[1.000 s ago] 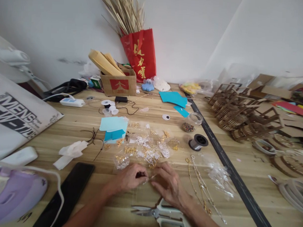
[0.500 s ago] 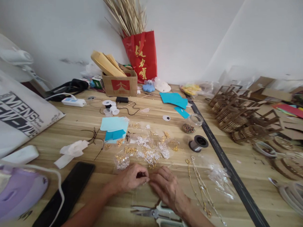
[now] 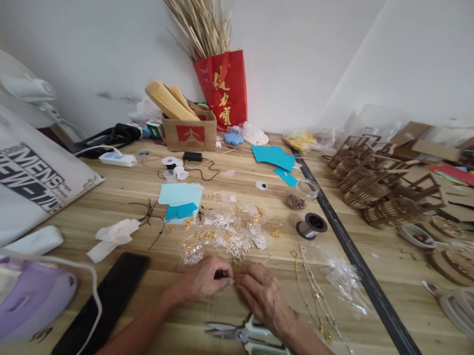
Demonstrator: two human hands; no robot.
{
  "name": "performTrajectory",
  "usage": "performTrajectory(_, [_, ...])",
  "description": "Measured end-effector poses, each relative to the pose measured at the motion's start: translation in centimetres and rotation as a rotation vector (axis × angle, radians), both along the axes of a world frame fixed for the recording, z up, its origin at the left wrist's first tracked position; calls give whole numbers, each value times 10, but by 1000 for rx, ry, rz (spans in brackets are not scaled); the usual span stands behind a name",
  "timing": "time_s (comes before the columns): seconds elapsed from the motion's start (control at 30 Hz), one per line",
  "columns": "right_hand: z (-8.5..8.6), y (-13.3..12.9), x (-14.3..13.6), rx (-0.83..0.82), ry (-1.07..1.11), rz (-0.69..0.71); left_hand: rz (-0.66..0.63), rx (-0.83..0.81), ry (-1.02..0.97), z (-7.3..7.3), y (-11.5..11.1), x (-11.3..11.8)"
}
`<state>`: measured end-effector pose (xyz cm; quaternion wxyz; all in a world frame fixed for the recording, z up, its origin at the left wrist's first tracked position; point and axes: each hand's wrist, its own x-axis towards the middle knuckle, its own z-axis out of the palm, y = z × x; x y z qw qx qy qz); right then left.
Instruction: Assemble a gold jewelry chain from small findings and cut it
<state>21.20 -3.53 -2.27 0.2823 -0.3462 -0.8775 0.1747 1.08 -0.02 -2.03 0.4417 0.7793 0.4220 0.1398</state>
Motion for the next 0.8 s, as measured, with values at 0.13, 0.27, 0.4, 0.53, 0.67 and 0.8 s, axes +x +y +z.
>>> performTrajectory(0.13, [-3, 0, 1, 19, -13, -12, 2, -12, 4, 2, 1, 1])
performTrajectory(0.27, [-6, -1, 1, 18, -15, -29, 15, -27, -11, 5, 1, 2])
performTrajectory(0.4, [-5, 0, 1, 18, -34, -18, 10, -13, -14, 5, 1, 2])
performTrajectory(0.53, [-3, 0, 1, 11, -34, -15, 3, -12, -19, 3, 1, 1])
performTrajectory(0.67, [-2, 2, 4, 0, 16, -71, 8, 0, -46, 3, 1, 0])
performTrajectory(0.8, [-3, 12, 12, -110, 271, -201, 84, 5, -69, 5, 5, -2])
